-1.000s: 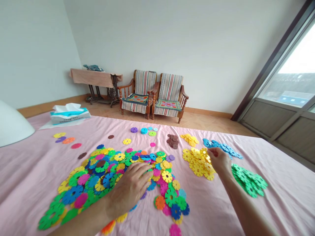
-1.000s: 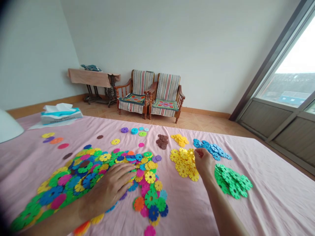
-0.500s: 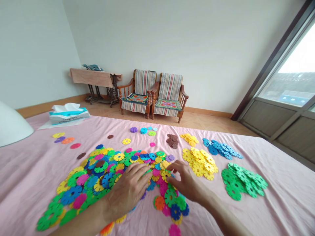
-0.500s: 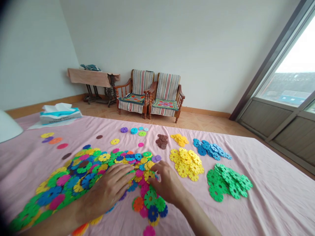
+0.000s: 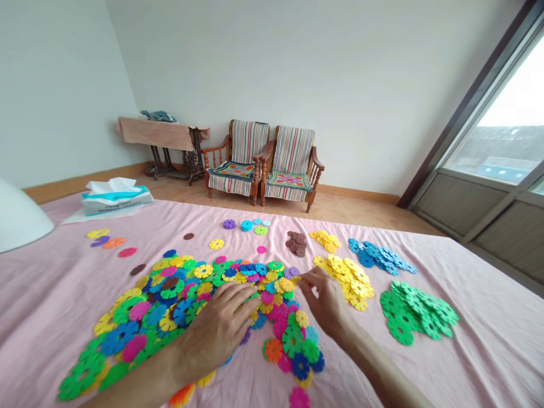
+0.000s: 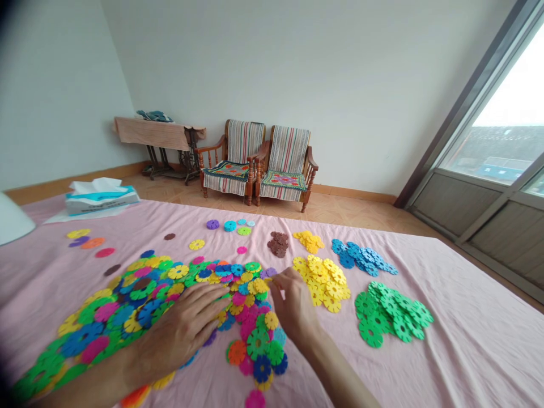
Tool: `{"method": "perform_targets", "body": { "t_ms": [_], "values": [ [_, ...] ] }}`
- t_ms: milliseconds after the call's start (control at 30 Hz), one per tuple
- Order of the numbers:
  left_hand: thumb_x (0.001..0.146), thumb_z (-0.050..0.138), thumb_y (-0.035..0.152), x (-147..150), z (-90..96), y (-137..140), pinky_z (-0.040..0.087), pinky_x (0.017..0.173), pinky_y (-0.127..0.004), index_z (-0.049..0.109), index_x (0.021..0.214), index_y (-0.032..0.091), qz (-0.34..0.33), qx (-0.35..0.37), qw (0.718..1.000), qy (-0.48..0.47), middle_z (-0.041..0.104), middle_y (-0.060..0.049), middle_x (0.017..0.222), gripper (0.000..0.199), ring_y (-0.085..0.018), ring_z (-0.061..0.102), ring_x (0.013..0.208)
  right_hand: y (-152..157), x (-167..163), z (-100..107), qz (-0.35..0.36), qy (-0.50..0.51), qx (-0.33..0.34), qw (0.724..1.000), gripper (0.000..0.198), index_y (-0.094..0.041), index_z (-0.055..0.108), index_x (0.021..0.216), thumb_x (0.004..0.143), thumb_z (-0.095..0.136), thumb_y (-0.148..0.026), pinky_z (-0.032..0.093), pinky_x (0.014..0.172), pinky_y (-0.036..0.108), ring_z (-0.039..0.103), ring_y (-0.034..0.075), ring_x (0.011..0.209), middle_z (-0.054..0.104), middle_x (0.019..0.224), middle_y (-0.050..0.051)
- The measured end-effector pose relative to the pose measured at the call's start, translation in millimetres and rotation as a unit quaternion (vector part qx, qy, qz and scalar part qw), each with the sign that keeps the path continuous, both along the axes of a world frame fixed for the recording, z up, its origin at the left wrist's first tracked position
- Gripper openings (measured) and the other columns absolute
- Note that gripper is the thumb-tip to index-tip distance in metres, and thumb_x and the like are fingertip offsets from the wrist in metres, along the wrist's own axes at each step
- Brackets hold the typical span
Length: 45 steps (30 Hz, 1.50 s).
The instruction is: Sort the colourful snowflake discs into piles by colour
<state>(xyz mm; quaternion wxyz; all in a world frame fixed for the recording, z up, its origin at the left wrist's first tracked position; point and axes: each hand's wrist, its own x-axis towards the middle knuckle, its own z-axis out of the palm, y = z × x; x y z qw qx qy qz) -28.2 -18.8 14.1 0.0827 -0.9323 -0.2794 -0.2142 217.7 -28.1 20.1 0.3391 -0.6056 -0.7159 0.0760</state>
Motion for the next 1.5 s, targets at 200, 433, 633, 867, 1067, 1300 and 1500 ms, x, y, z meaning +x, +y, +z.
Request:
{"method": "perform_targets", "body": {
  "t_ms": [200, 433, 633, 867, 1067, 1300, 1500],
  "values": [
    [0.091, 0.046, 0.019, 0, -0.6, 1, 0.043, 0.100, -0.043, 0.061, 0.113, 0.021, 0.000, 0.004, 1.000, -0.001, 0.063, -0.006, 0.117, 0.027, -0.022, 0.052, 0.112, 20, 81, 5, -0.235, 0.048, 0.036, 0.970, 0.027, -0.018, 0.065, 0.090, 0.079, 0.049, -0.038, 0.041, 0.062, 0.028, 0.061, 0.019, 0.066, 0.067, 0.072, 0.004],
    [0.091, 0.046, 0.019, 1, 0.1, 1, 0.043, 0.099, -0.044, 0.061, 0.114, 0.020, 0.002, -0.003, 1.000, -0.004, 0.062, -0.006, 0.117, 0.027, -0.022, 0.052, 0.112, 22, 131, -18, -0.313, 0.022, -0.008, 0.950, 0.027, -0.020, 0.067, 0.083, 0.075, 0.050, -0.038, 0.042, 0.061, 0.029, 0.064, 0.022, 0.071, 0.071, 0.077, 0.006],
    [0.090, 0.046, 0.017, 0, -0.3, 1, 0.043, 0.100, -0.045, 0.059, 0.116, 0.019, 0.003, -0.008, 1.000, 0.010, 0.061, -0.006, 0.119, 0.028, -0.023, 0.051, 0.114, 24, 124, -23, -0.326, -0.083, 0.016, 0.941, 0.029, -0.019, 0.064, 0.096, 0.077, 0.049, -0.034, 0.042, 0.067, 0.033, 0.062, 0.024, 0.081, 0.068, 0.095, 0.010],
    [0.092, 0.045, 0.020, 0, 2.1, 1, 0.044, 0.099, -0.042, 0.060, 0.116, 0.021, -0.002, 0.003, 1.000, -0.001, 0.063, -0.006, 0.116, 0.028, -0.021, 0.052, 0.112, 10, 72, 8, -0.027, 0.000, -0.119, 0.993, 0.016, -0.021, 0.062, 0.070, 0.077, 0.050, -0.029, 0.040, 0.055, 0.024, 0.057, 0.015, 0.059, 0.063, 0.063, 0.000],
    [0.091, 0.046, 0.019, 1, 3.0, 0, 0.044, 0.099, -0.042, 0.060, 0.115, 0.021, 0.003, 0.000, 1.000, -0.001, 0.062, -0.005, 0.117, 0.028, -0.022, 0.052, 0.113, -17, 15, 18, 0.077, -0.039, -0.228, 0.970, 0.013, -0.019, 0.064, 0.081, 0.071, 0.056, -0.015, 0.033, 0.050, 0.021, 0.054, 0.012, 0.057, 0.062, 0.064, -0.001],
    [0.091, 0.046, 0.018, 1, 1.7, 1, 0.044, 0.098, -0.043, 0.059, 0.117, 0.020, 0.003, 0.001, 1.000, 0.005, 0.062, -0.007, 0.118, 0.029, -0.023, 0.052, 0.113, -15, 8, 27, 0.117, 0.035, -0.193, 0.974, 0.015, -0.019, 0.062, 0.084, 0.076, 0.051, -0.012, 0.038, 0.057, 0.022, 0.055, 0.012, 0.063, 0.062, 0.069, -0.002],
    [0.091, 0.046, 0.018, 1, -1.6, 2, 0.042, 0.100, -0.045, 0.058, 0.118, 0.018, 0.000, -0.002, 1.000, 0.008, 0.062, -0.007, 0.118, 0.029, -0.024, 0.050, 0.113, -26, 23, 33, 0.104, -0.126, -0.274, 0.948, 0.019, -0.020, 0.061, 0.081, 0.066, 0.062, -0.010, 0.037, 0.063, 0.025, 0.056, 0.016, 0.074, 0.064, 0.081, 0.001]
  ]
}}
